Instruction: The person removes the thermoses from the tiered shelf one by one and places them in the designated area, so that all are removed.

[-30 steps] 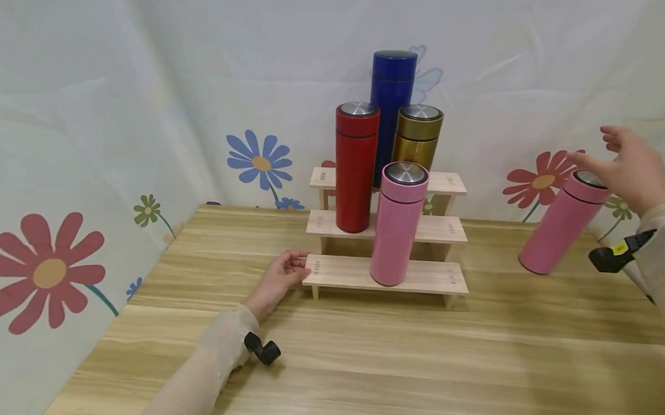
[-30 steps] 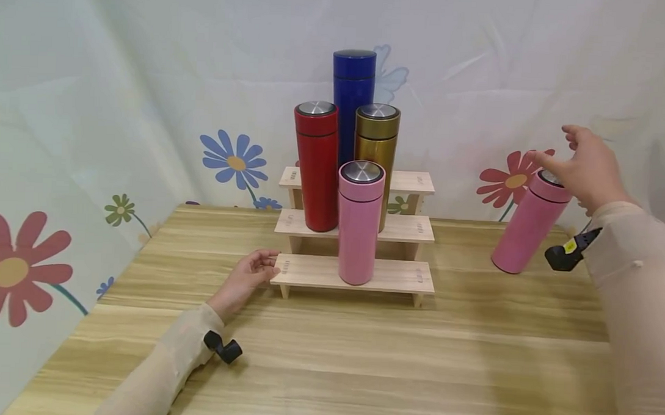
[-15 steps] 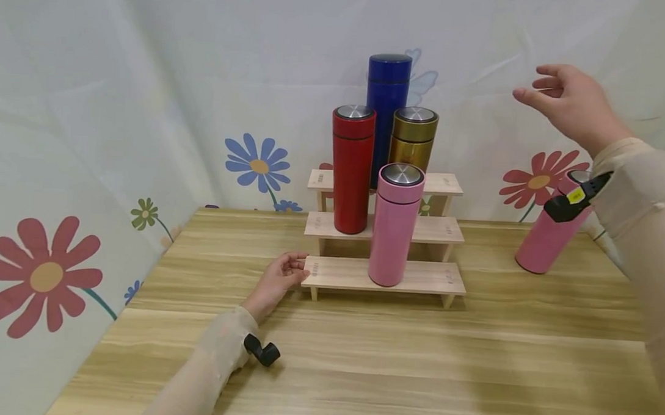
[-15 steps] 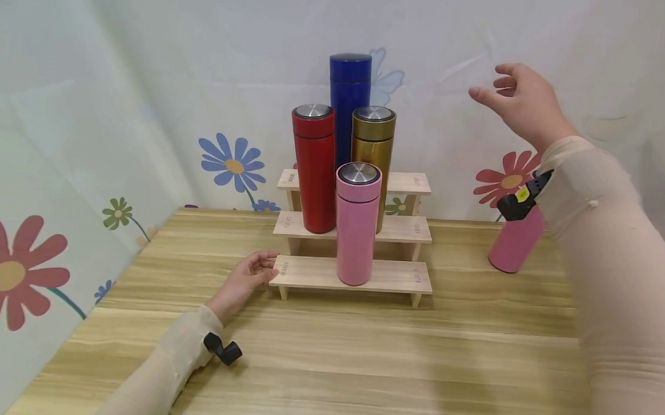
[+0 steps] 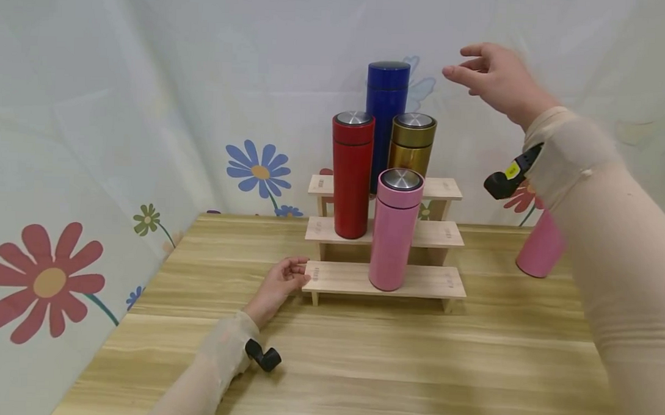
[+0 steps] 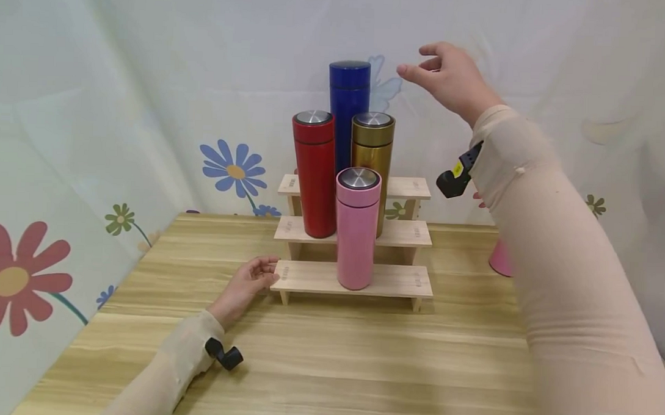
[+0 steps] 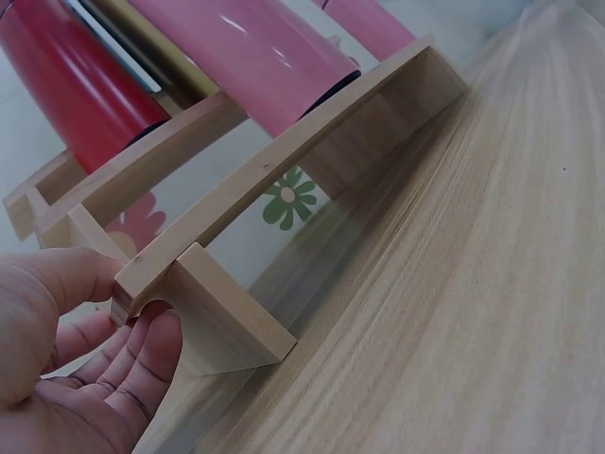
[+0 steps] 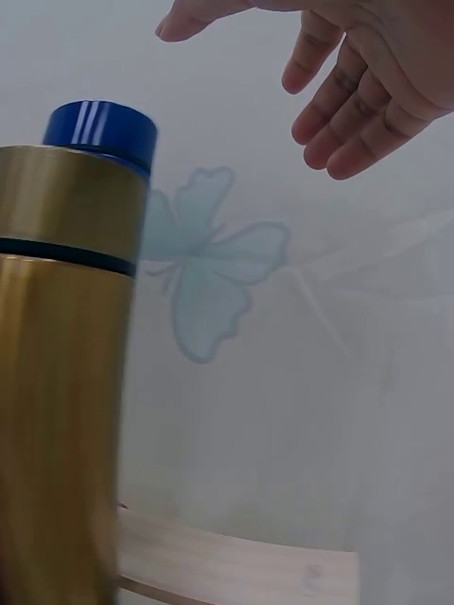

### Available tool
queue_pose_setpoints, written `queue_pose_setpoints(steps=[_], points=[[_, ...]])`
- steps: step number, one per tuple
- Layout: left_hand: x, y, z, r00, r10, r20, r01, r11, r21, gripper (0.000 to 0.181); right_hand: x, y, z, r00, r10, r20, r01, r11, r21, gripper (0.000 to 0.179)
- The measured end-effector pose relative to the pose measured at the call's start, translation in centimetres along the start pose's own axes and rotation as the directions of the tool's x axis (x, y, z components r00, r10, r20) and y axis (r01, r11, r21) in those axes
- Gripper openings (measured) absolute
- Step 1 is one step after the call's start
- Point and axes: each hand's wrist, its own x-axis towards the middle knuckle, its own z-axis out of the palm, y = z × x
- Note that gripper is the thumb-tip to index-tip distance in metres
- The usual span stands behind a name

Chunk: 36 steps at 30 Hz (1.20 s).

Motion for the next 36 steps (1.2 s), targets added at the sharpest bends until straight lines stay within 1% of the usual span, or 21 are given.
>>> queue_pose_setpoints(steps=[7,15,19,29,32,36], points=[[0.0,0.1,0.0,1.0,0.001,-0.008,-0.001,1.0,0.0,0.044,1.1,-2.2,1.9,0.999,0.003,0.034,-0.005,0.999,0.051,0.076],[-0.2,0.4,0.2,1.0,-0.003,-0.015,0.003,1.0,-0.002,0.043,2.0,-3.6,3.2,0.998,0.028,0.058,-0.032,0.997,0.065,0.079],[-0.3,0.5,0.4,1.0,0.007,-0.011,-0.007,1.0,0.005,0.044,2.4,-3.9,3.7,0.997,0.042,0.071,-0.046,0.997,0.06,0.081],[-0.1,0.1,0.8,1.0,0.009,-0.019,-0.009,1.0,-0.008,0.043,2.9,-4.2,4.9,0.994,0.041,0.106,-0.042,0.999,0.009,0.089],[-0.1,0.1,0.9,1.0,0.009,-0.023,-0.009,1.0,-0.011,0.043,3.1,-4.3,5.1,0.993,0.052,0.102,-0.053,0.999,0.004,0.091],[-0.1,0.2,1.1,0.999,0.007,-0.035,-0.007,1.0,-0.013,0.041,3.3,-4.1,5.3,0.995,0.058,0.076,-0.06,0.998,0.023,0.087]])
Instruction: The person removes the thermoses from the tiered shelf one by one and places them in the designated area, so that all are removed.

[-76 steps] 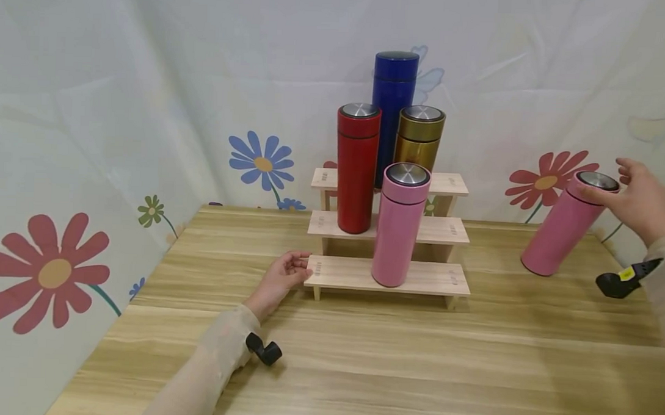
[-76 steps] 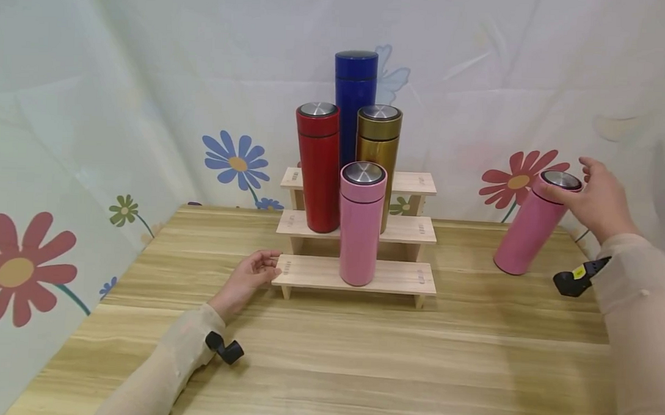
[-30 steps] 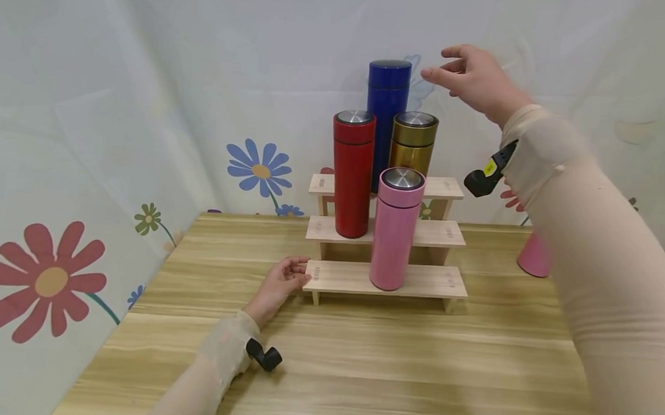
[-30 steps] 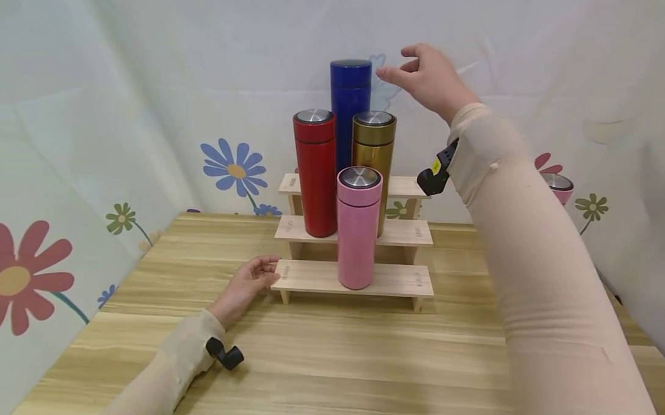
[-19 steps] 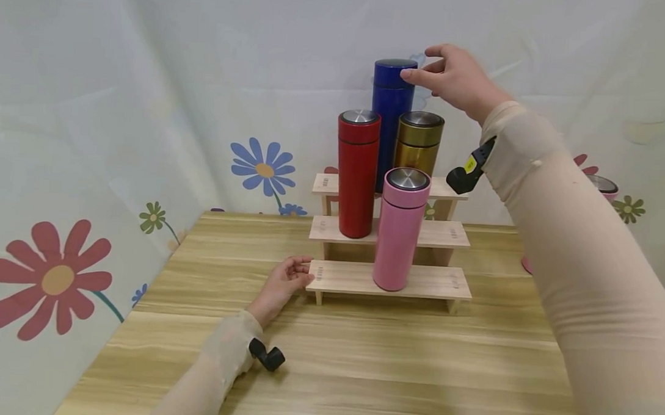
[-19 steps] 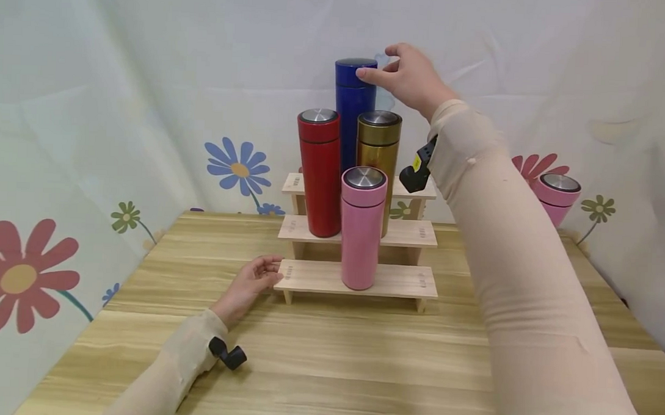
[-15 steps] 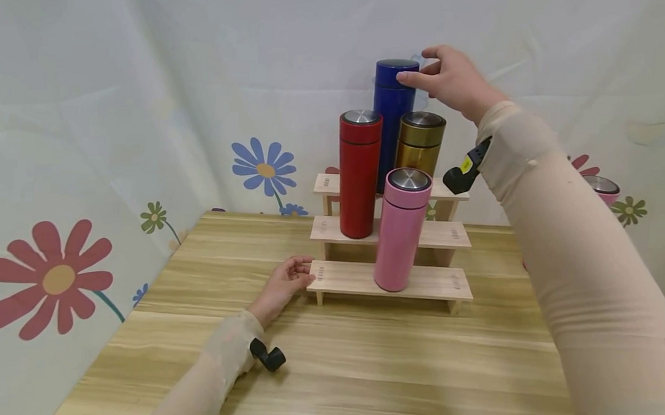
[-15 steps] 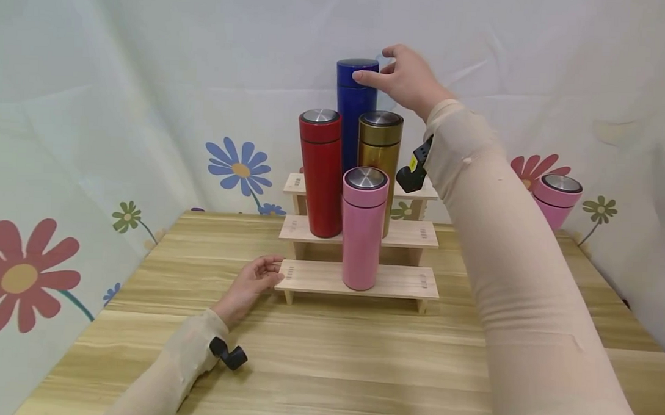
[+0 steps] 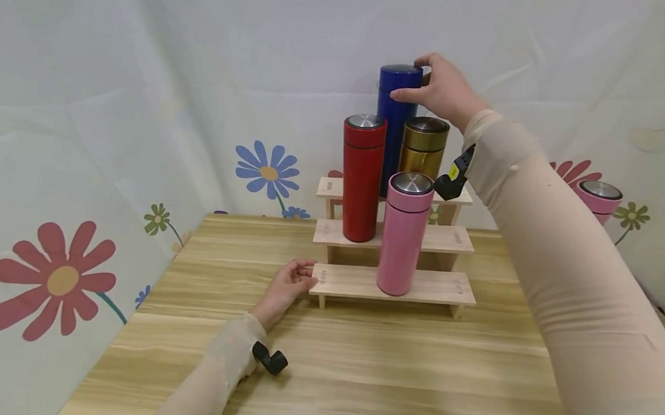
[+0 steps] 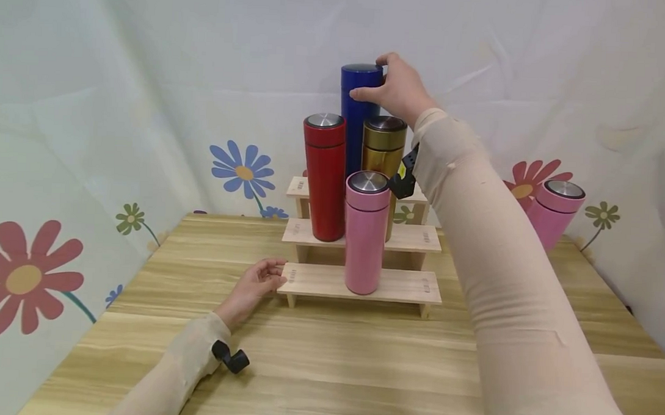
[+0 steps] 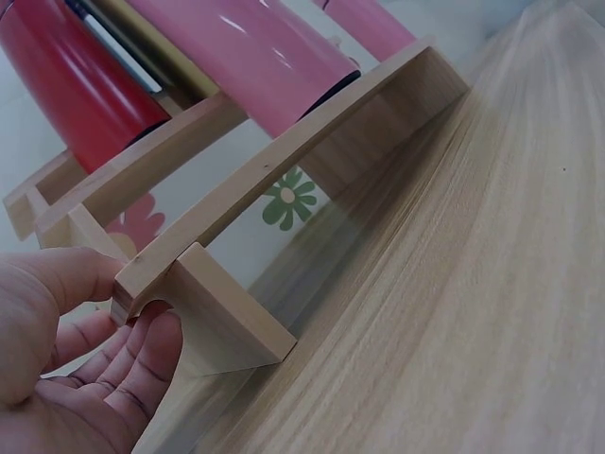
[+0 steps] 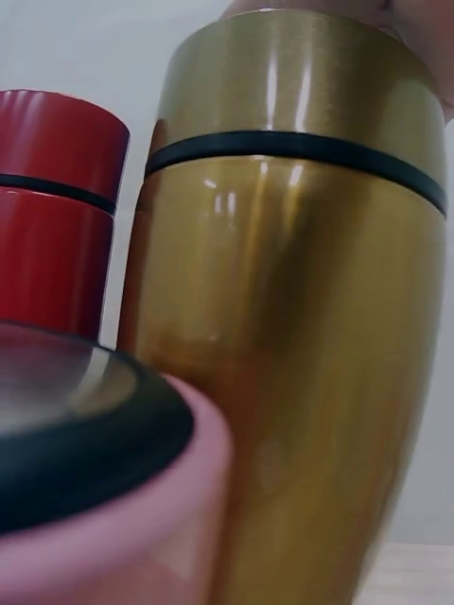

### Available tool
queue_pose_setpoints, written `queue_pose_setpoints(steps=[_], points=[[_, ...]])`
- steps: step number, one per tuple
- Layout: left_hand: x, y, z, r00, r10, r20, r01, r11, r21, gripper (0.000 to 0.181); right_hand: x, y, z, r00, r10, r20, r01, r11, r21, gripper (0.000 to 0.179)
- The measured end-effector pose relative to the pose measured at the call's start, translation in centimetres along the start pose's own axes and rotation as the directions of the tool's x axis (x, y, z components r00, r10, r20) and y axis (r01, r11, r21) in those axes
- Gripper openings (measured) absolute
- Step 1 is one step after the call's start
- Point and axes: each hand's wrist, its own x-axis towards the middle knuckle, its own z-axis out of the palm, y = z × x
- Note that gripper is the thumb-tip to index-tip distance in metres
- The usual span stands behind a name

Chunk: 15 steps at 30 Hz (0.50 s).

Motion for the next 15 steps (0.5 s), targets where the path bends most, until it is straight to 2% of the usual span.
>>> queue_pose_setpoints(steps=[4,11,15], points=[[0.1,-0.06,0.17,1.0,-0.003,0.008,0.003,1.0,-0.001,0.041,0.1,0.22,-0.2,1.0,-0.008,-0.016,0.008,1.0,-0.002,0.085],[0.15,-0.29,0.37,1.0,-0.001,0.019,0.001,1.0,0.003,0.042,0.3,0.4,-0.17,1.0,-0.004,0.028,0.005,0.999,-0.039,0.089],[0.23,-0.26,0.51,1.0,0.003,0.011,-0.003,1.0,0.001,0.042,0.36,0.36,-0.25,1.0,-0.004,0.017,0.005,0.999,-0.046,0.089]])
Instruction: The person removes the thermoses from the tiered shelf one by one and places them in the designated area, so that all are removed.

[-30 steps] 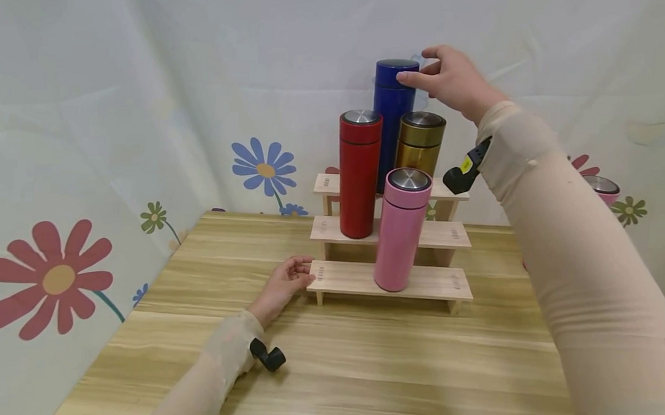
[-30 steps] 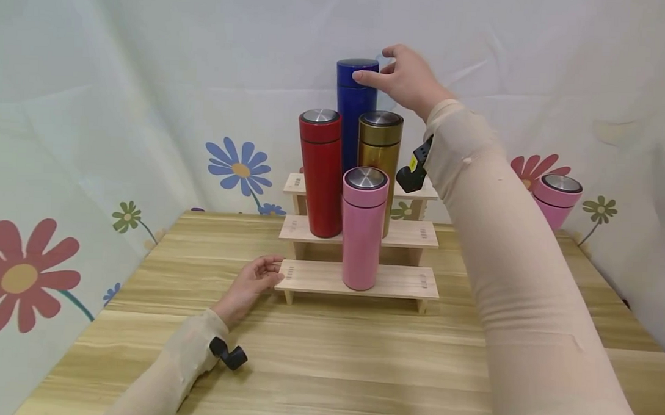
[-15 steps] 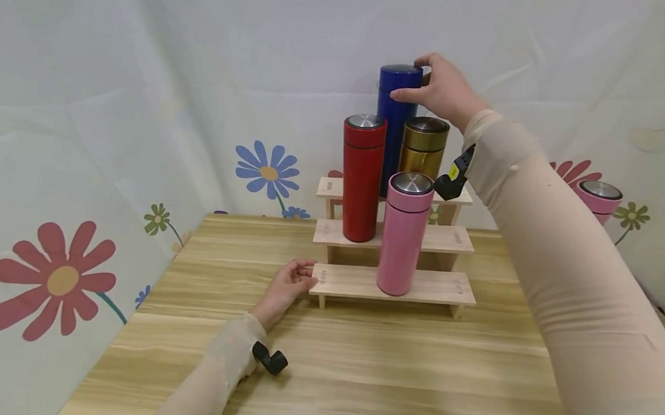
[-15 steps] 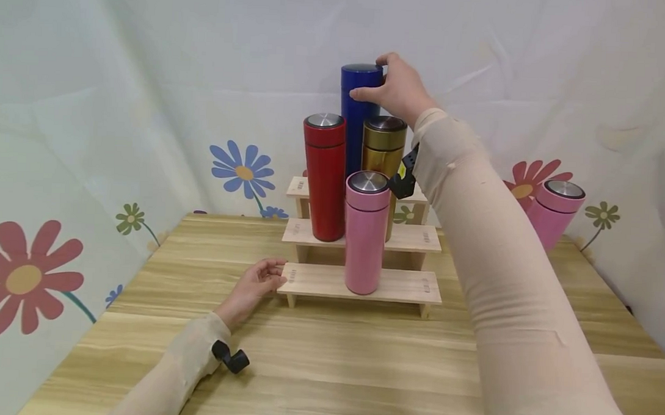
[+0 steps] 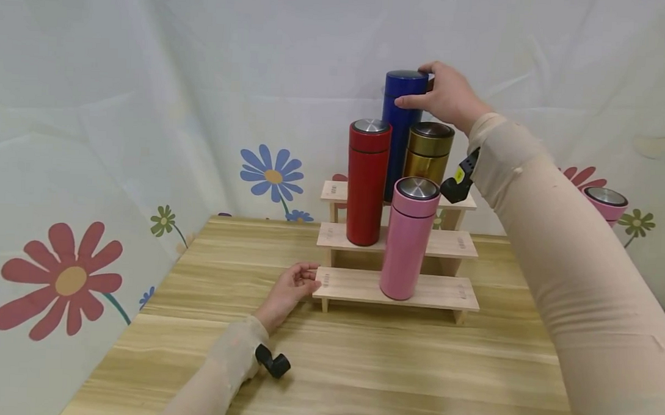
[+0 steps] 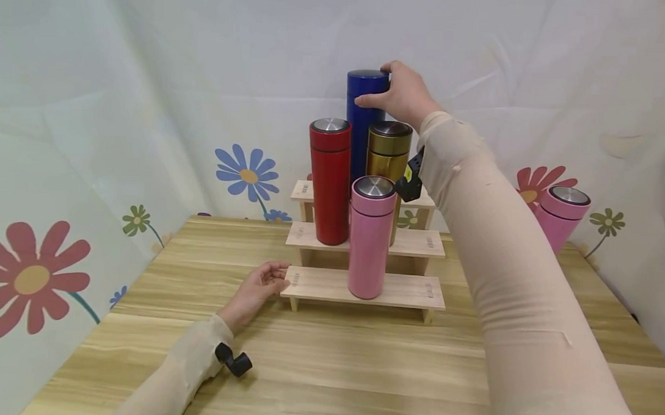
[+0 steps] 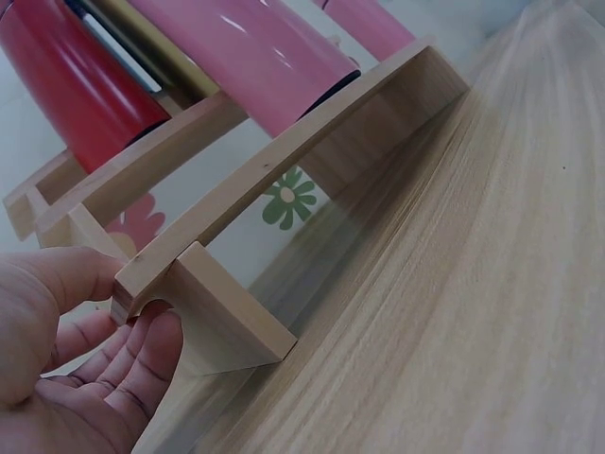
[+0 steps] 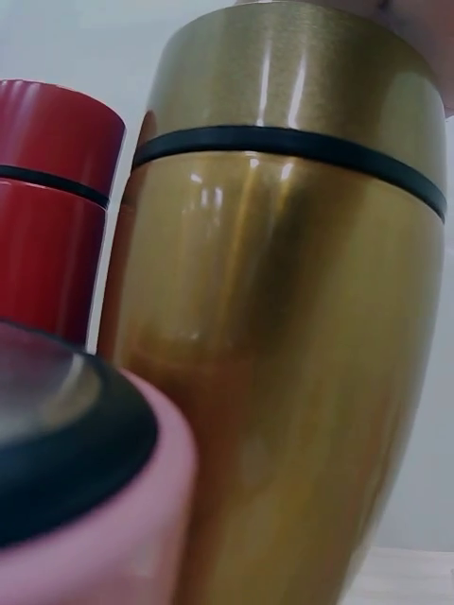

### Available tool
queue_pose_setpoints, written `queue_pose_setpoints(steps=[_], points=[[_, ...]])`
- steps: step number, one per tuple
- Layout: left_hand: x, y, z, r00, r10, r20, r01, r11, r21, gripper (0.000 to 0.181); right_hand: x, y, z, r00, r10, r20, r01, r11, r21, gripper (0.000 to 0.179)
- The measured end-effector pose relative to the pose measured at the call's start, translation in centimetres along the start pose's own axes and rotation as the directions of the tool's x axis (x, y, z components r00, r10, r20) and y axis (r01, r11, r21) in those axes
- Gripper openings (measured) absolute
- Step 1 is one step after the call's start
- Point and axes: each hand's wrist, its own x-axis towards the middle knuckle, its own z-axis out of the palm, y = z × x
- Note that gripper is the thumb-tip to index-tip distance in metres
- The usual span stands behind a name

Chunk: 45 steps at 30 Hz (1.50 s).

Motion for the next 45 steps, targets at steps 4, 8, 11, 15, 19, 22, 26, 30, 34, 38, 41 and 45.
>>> queue_pose_setpoints(steps=[4,8,11,15,19,22,26,30,34,38,41,45], points=[[0.2,-0.1,0.1,1.0,0.001,-0.001,-0.001,1.0,-0.002,0.041,0.0,0.1,-0.1,1.0,-0.001,-0.019,0.001,1.0,0.001,0.088],[0.2,-0.1,0.2,1.0,0.003,0.003,-0.003,1.0,0.004,0.041,0.0,0.3,-0.2,0.999,-0.003,-0.052,0.003,1.0,0.017,0.087],[0.2,-0.1,0.2,1.0,0.002,0.0,-0.002,1.0,0.012,0.042,-0.1,0.4,-0.5,0.996,-0.001,-0.088,0.003,1.0,0.028,0.085],[0.3,-0.2,0.3,1.0,0.006,0.0,-0.006,1.0,0.018,0.041,-0.3,0.3,-1.1,0.992,0.008,-0.124,-0.002,0.999,0.045,0.084],[0.6,-0.3,0.4,1.0,0.013,0.006,-0.013,1.0,0.012,0.041,-0.6,0.2,-2.1,0.988,0.018,-0.15,-0.009,0.998,0.065,0.083],[0.7,-0.2,0.5,1.0,0.019,0.017,-0.019,1.0,0.012,0.041,-0.9,0.2,-3.0,0.984,0.024,-0.175,-0.013,0.998,0.067,0.081],[0.8,-0.2,0.5,0.999,0.028,0.026,-0.028,1.0,0.009,0.042,-1.4,0.4,-4.3,0.979,0.028,-0.204,-0.016,0.998,0.06,0.081],[0.9,-0.3,0.4,0.999,0.031,0.025,-0.031,0.999,0.007,0.042,-1.9,0.7,-5.5,0.974,0.045,-0.221,-0.031,0.997,0.067,0.082],[1.1,-0.5,0.2,0.999,0.028,0.021,-0.028,1.0,0.004,0.042,-2.4,1.4,-6.6,0.97,0.058,-0.234,-0.041,0.996,0.073,0.082],[1.2,-0.6,0.0,1.0,0.02,0.018,-0.02,1.0,0.008,0.042,-3.0,2.3,-7.6,0.967,0.057,-0.25,-0.043,0.997,0.062,0.084],[1.1,-0.6,0.0,1.0,0.018,0.015,-0.018,1.0,0.008,0.043,-3.6,3.1,-8.3,0.964,0.057,-0.26,-0.048,0.998,0.04,0.085],[1.1,-0.6,-0.2,1.0,0.015,0.011,-0.015,1.0,0.011,0.043,-4.7,4.2,-9.2,0.963,0.052,-0.265,-0.052,0.999,0.005,0.083]])
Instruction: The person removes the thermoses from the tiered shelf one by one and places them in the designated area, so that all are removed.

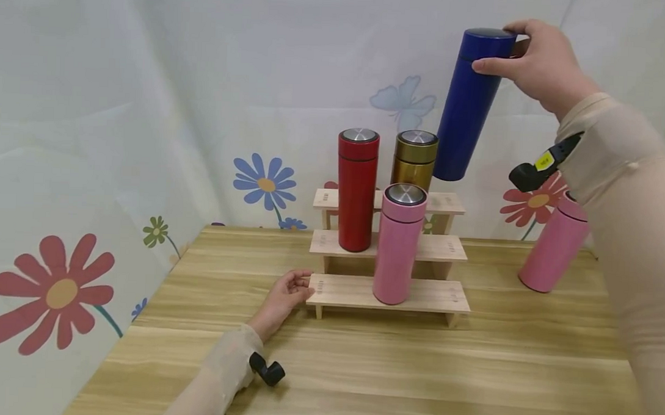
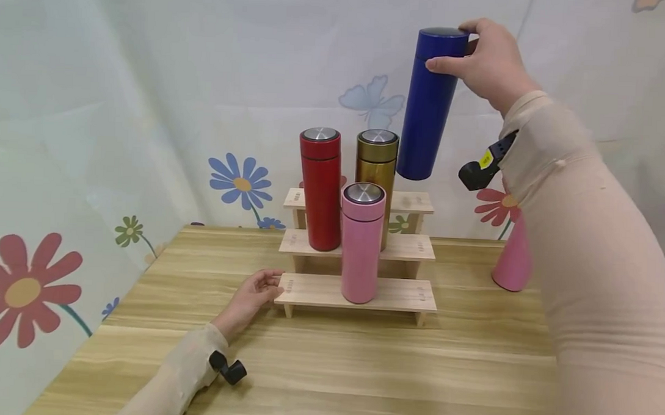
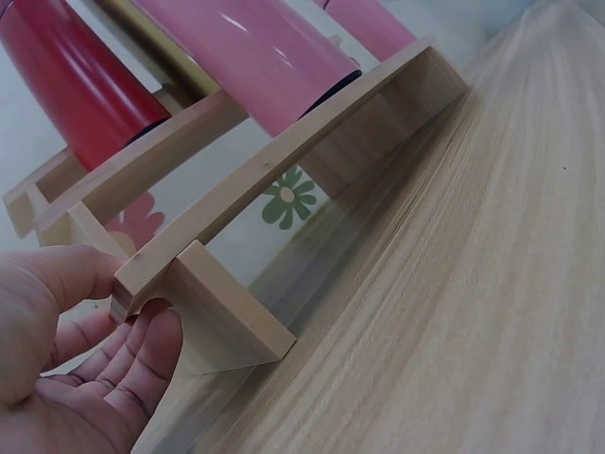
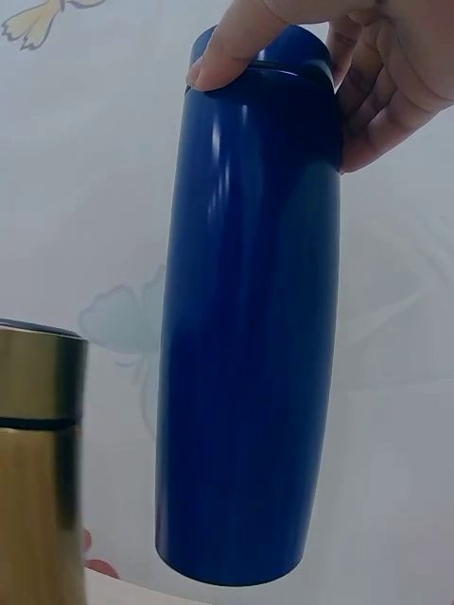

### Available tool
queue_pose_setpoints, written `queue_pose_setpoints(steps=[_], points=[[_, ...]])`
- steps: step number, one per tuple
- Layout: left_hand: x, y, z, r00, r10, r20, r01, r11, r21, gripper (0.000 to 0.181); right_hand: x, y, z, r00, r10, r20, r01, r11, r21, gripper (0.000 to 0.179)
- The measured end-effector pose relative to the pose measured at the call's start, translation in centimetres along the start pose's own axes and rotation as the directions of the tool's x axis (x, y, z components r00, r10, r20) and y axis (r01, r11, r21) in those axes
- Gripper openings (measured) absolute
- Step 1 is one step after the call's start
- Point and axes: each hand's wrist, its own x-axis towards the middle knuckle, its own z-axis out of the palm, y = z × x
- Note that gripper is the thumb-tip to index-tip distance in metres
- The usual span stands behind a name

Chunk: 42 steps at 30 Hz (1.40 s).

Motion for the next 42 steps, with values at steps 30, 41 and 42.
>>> queue_pose_setpoints(steps=[30,41,42], points=[[-0.3,0.2,-1.4,1.0,-0.012,-0.001,0.012,1.0,0.007,0.044,-5.8,10.9,-1.7,1.0,-0.017,0.014,0.018,0.996,-0.088,0.083],[-0.4,0.2,-1.7,1.0,-0.013,-0.015,0.013,1.0,0.009,0.043,-7.2,13.7,0.5,0.997,0.038,0.067,-0.033,0.997,-0.065,0.089],[-0.5,0.2,-1.7,1.0,-0.013,-0.014,0.013,1.0,0.009,0.043,-7.3,13.9,0.8,0.996,0.046,0.072,-0.041,0.997,-0.066,0.09]])
